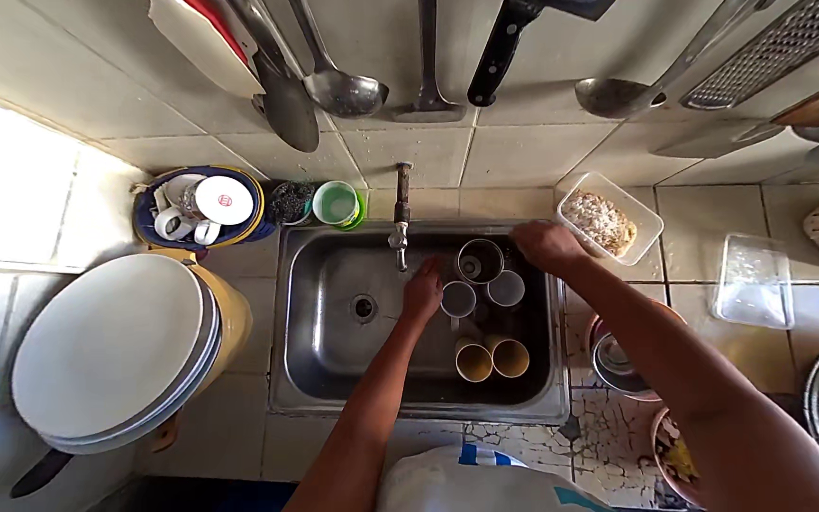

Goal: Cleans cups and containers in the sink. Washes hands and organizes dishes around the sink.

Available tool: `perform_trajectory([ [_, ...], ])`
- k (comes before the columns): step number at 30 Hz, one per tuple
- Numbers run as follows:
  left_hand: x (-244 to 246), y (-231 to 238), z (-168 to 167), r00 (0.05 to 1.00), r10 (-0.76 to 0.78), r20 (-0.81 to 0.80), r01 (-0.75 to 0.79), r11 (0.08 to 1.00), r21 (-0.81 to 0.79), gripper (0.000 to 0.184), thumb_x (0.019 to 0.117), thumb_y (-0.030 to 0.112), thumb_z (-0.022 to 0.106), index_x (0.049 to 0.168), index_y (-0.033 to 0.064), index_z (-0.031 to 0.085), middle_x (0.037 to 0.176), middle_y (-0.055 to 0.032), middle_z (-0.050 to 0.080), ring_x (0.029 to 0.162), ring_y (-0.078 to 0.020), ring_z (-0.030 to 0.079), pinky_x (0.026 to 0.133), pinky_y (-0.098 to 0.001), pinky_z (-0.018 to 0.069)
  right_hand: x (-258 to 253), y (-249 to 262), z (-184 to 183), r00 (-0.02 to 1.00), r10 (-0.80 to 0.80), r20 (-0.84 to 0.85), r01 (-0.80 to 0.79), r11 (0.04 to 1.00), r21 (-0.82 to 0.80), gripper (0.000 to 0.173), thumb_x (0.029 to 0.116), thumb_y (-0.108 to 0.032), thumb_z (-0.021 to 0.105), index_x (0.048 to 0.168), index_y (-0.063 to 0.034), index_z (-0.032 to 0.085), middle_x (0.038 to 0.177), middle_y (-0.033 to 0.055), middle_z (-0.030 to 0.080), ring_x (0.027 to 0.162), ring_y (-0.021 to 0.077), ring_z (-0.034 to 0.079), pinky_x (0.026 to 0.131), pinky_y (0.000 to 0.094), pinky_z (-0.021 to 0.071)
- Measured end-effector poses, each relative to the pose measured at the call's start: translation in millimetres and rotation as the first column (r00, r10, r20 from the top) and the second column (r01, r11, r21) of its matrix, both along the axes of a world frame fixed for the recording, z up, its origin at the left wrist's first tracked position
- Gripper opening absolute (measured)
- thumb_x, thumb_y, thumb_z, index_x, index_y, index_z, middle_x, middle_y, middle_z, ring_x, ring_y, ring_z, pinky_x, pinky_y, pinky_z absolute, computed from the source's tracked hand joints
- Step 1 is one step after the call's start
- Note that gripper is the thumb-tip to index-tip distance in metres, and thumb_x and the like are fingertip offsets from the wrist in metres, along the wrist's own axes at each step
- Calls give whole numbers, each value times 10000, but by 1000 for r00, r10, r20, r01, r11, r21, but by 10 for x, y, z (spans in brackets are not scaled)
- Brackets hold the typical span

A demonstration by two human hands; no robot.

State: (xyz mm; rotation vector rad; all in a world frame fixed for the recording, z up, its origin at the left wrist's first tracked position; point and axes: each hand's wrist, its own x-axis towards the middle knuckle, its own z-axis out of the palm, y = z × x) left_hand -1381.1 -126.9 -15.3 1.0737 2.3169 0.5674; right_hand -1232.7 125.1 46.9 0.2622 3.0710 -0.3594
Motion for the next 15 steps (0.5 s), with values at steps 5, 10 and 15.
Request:
perform_trajectory([
  [5, -91, 121, -83, 933, 244, 264, -250, 968, -10, 390, 1057, 224, 536, 1426, 117, 599, 1451, -122, 587, 1336, -293, 560, 1119, -515, 438, -675, 33, 236, 946, -120, -301, 134, 991, 26, 358, 1013, -10, 504, 1344, -14, 639, 1333, 215, 651, 1198, 417, 654, 888, 555, 587],
  [10, -245, 98, -72, 559, 472, 682, -630, 776, -21, 313, 1061, 173, 561, 1312, -4, 625, 1247, -199, 664, 1119, -268, 648, 984, -434, 521, -1028, 37, 47, 958, -83, -273, 116, 987, 109, 283, 994, 51, 490, 1229, 105, 637, 1208, 265, 658, 1126, 445, 654, 923, 529, 567],
  [15, -367, 59, 29, 193, 444, 875, -754, 638, -157, 343, 1096, 182, 456, 1370, -11, 528, 1257, -195, 621, 1021, -247, 646, 880, -377, 544, -839, 69, 251, 950, -261, 173, 272, 961, -42, 212, 973, 20, 526, 1064, 78, 709, 1212, 270, 647, 1175, 466, 606, 971, 623, 497],
])
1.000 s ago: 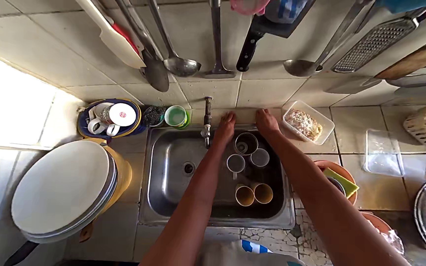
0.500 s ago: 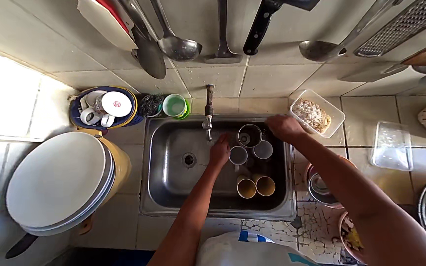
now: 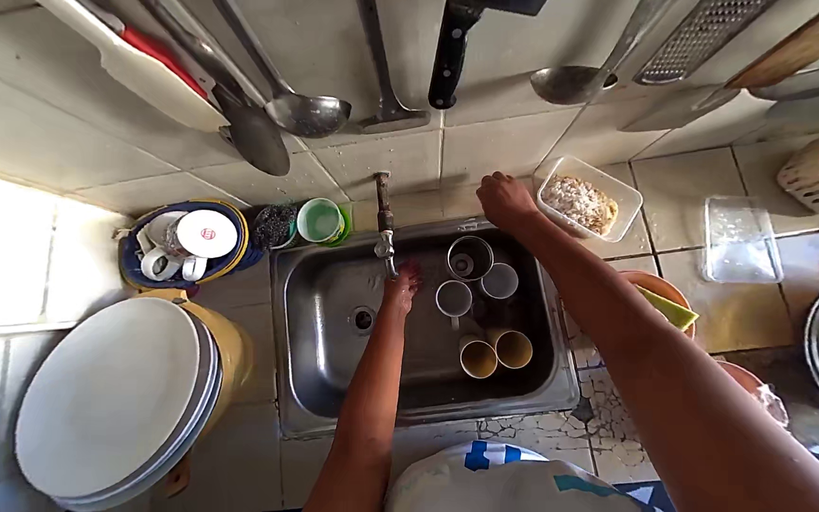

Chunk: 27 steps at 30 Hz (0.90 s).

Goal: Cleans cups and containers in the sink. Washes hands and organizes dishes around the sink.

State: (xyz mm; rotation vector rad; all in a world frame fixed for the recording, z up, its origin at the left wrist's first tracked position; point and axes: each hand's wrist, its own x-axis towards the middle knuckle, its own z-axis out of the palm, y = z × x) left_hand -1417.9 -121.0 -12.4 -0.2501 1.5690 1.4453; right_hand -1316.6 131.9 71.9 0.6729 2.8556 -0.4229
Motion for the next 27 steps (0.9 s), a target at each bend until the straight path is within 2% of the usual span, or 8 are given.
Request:
perform_trajectory([
  [5, -21, 10, 55, 915, 198, 351, -301, 916, 267, 654, 1080, 589, 263, 1438, 83, 471, 1345, -151, 600, 1172, -283, 631, 972, -439, 533, 82, -900, 227, 860, -451, -239, 264, 795, -547, 307, 990, -170, 610, 1265, -59, 691, 1191, 151, 704, 1053, 296, 700, 923, 532, 574],
  [8, 0, -22, 214, 860, 275, 431, -437, 833, 340, 529, 1094, 506, 255, 1263, 107, 557, 1075, -74, 669, 936, -205, 674, 816, -391, 576, -136, -1830, 50, 554, -827, 91, 203, 28, -979, 284, 1066, -175, 500, 1297, -46, 602, 1055, 114, 679, 846, 173, 650, 762, 362, 561],
  [10, -6, -84, 322, 856, 365, 366, -480, 825, 298, 418, 1102, 393, 313, 1141, 94, 602, 928, -41, 690, 766, -132, 682, 669, -297, 592, -369, -2115, -215, 346, -824, 448, 75, -452, -889, 271, 1081, -236, 489, 1151, -20, 638, 917, 82, 674, 755, 152, 646, 715, 330, 566],
  [11, -6, -117, 357, 839, 446, 313, -528, 805, 271, 389, 1103, 360, 320, 1127, 79, 587, 941, -54, 675, 803, -144, 671, 712, -313, 579, -430, -2181, -312, 314, -788, 530, 20, -553, -833, 296, 1077, -252, 508, 1139, -2, 654, 915, 93, 693, 763, 167, 667, 731, 341, 582],
  [15, 44, -149, 410, 845, 528, 78, -530, 811, 250, 376, 1103, 354, 353, 1099, 69, 598, 935, -61, 657, 777, -153, 642, 702, -329, 558, -561, -2312, -542, 310, -781, 542, -24, -576, -817, 325, 1096, -269, 437, 1054, -26, 648, 825, 67, 662, 698, 158, 634, 665, 331, 558],
  [20, -20, -137, 315, 871, 390, 297, -479, 808, 344, 378, 1090, 335, 297, 1138, 81, 572, 954, -83, 668, 811, -180, 670, 728, -343, 584, -528, -1905, -148, 191, -784, 591, -97, -614, -783, 211, 1057, -115, 380, 1122, 8, 539, 911, 110, 634, 748, 183, 652, 698, 338, 594],
  [25, -119, -92, -99, 893, 161, -420, -38, 957, 286, 437, 1106, 227, 331, 1354, -56, 554, 1254, -207, 661, 1096, -241, 681, 982, -399, 560, -690, -1240, 1011, 98, -976, 196, -154, -209, -966, 119, 1033, -23, 432, 1081, 15, 535, 886, 64, 597, 769, 132, 624, 770, 286, 571],
  [27, -174, -47, -50, 910, 181, -373, -65, 951, 303, 418, 1103, 268, 371, 1359, -1, 564, 1228, -152, 673, 1053, -200, 683, 931, -363, 567, -714, -1120, 1317, 54, -998, -22, -99, 17, -995, 184, 1048, -31, 417, 1165, 25, 547, 940, 49, 559, 817, 107, 567, 781, 265, 520],
])
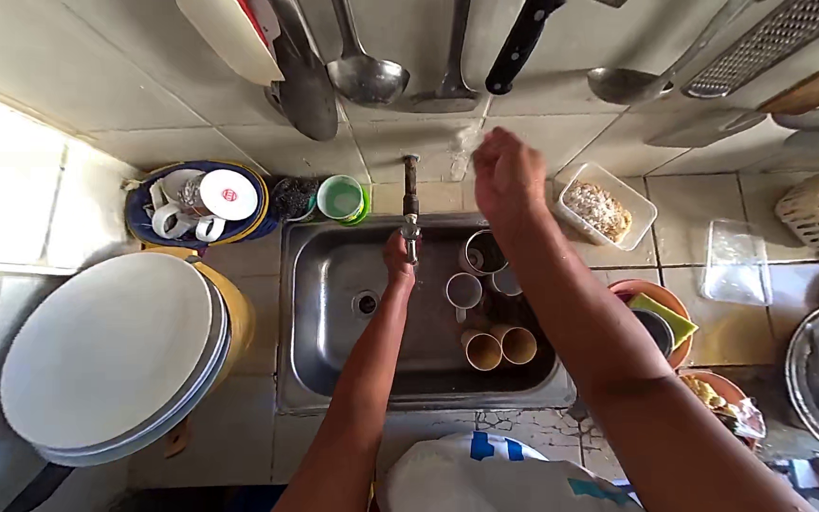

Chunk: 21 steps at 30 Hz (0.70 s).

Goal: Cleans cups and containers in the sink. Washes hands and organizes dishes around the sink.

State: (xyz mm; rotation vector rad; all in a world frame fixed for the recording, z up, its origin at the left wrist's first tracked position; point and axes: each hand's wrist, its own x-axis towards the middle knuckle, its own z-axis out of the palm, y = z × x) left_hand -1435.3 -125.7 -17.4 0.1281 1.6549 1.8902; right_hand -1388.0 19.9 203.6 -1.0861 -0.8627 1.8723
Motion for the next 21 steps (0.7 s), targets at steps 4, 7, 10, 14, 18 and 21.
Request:
perform_trajectory([
  [4, -17, 37, 109, 971, -7, 240, 4, 1000, 15, 386, 1109, 313, 390, 1365, 84, 567, 1242, -92, 668, 1044, -175, 671, 884, -337, 559, 126, 155, -218, 969, -98, 228, 104, 994, -15, 282, 1024, -141, 498, 1276, -17, 525, 1053, 100, 531, 935, 180, 531, 799, 364, 488],
  [7, 50, 31, -26, 968, -52, 245, 67, 996, -52, 461, 1111, 384, 377, 1391, 64, 555, 1315, -125, 644, 1126, -208, 657, 944, -366, 548, -20, 361, -576, 976, -189, 108, 201, 973, -111, 473, 1052, -326, 444, 1417, -27, 435, 1302, 162, 512, 1172, 245, 524, 967, 443, 476],
  [10, 150, 31, -130, 976, -49, 212, 87, 981, -172, 407, 1100, 340, 457, 1336, 42, 600, 1211, -137, 682, 1013, -203, 673, 865, -367, 561, -513, 460, -807, 937, -349, 12, 349, 936, 41, 597, 1071, -372, 339, 1525, 5, 255, 1537, 230, 349, 1414, 299, 392, 1148, 445, 396],
  [14, 283, 19, -172, 966, 29, 257, 34, 971, -235, 312, 1095, 206, 473, 1256, -20, 616, 1106, -153, 692, 942, -202, 676, 838, -357, 564, -841, 364, -933, 902, -414, 125, 386, 901, 200, 817, 1103, -458, 276, 1593, 23, -169, 1683, 278, -135, 1591, 361, -71, 1298, 392, 75],
  [18, 393, -27, -326, 945, 129, 300, -43, 960, -278, 279, 1085, 176, 500, 1213, -32, 633, 1034, -169, 689, 872, -218, 675, 798, -363, 573, -849, 320, -892, 906, -417, 80, 414, 909, 53, 784, 1102, -481, 267, 1617, -24, -108, 1703, 236, -55, 1593, 333, 29, 1280, 415, 164],
  [21, 479, 23, -354, 932, 170, 320, -76, 955, -286, 261, 1075, 158, 517, 1208, -35, 634, 1038, -190, 687, 876, -246, 683, 805, -390, 586, -806, 269, -1014, 917, -327, -229, 243, 912, -329, 863, 996, -755, 87, 1634, -180, 162, 1669, 118, 268, 1534, 265, 292, 1233, 515, 309],
])
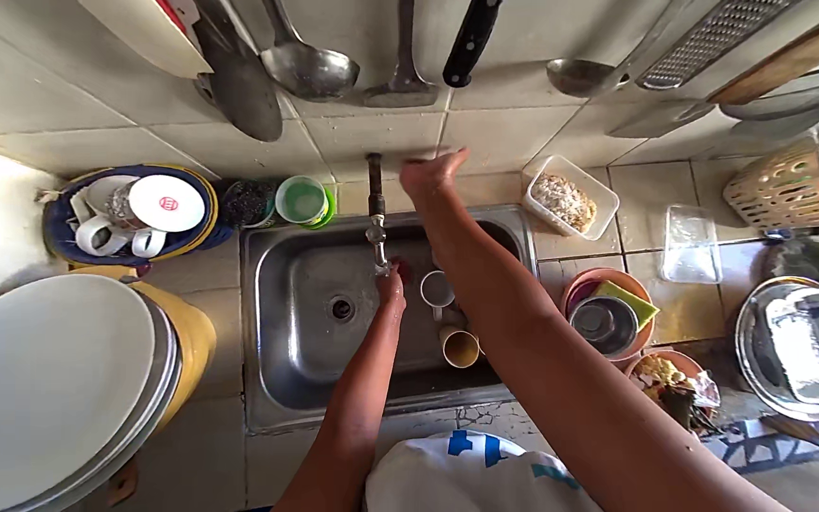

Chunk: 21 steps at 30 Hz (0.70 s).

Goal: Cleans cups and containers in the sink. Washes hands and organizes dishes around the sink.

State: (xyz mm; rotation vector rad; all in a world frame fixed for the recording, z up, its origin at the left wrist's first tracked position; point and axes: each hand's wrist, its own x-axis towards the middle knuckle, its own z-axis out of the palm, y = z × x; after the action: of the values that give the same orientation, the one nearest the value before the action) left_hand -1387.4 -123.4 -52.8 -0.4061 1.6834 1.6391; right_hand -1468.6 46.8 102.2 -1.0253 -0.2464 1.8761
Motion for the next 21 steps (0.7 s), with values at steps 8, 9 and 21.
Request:
perform_trajectory([
  [8, -267, -307, -36, 941, -203, -272, 177, 977, -116, 253, 1049, 170, 555, 1177, -18, 666, 1038, -160, 701, 910, -232, 662, 844, -427, 552, 1087, 257, -7, 344, 667, 660, -905, 424, 43, 514, 1084, -409, 475, 1470, -73, 517, 1451, 93, 584, 1281, 207, 595, 1056, 424, 510],
  [9, -326, -356, -44, 927, -231, -295, 191, 969, -159, 273, 1063, 182, 525, 1194, -10, 668, 1043, -162, 696, 914, -236, 653, 845, -436, 542, 1233, 430, -52, 188, 497, 847, -944, 329, 17, 535, 1067, -427, 517, 1481, -89, 532, 1510, 100, 550, 1374, 231, 539, 1122, 463, 459],
  [21, -240, -201, 697, 996, -58, -62, 52, 994, -96, 484, 1114, 404, 378, 1395, 36, 523, 1279, -191, 593, 1134, -306, 576, 939, -491, 489, 1588, -100, 132, 147, -68, 987, -983, 104, 154, 427, 1039, -340, 562, 1313, -34, 680, 1446, 185, 601, 1436, 355, 480, 1201, 543, 365],
])
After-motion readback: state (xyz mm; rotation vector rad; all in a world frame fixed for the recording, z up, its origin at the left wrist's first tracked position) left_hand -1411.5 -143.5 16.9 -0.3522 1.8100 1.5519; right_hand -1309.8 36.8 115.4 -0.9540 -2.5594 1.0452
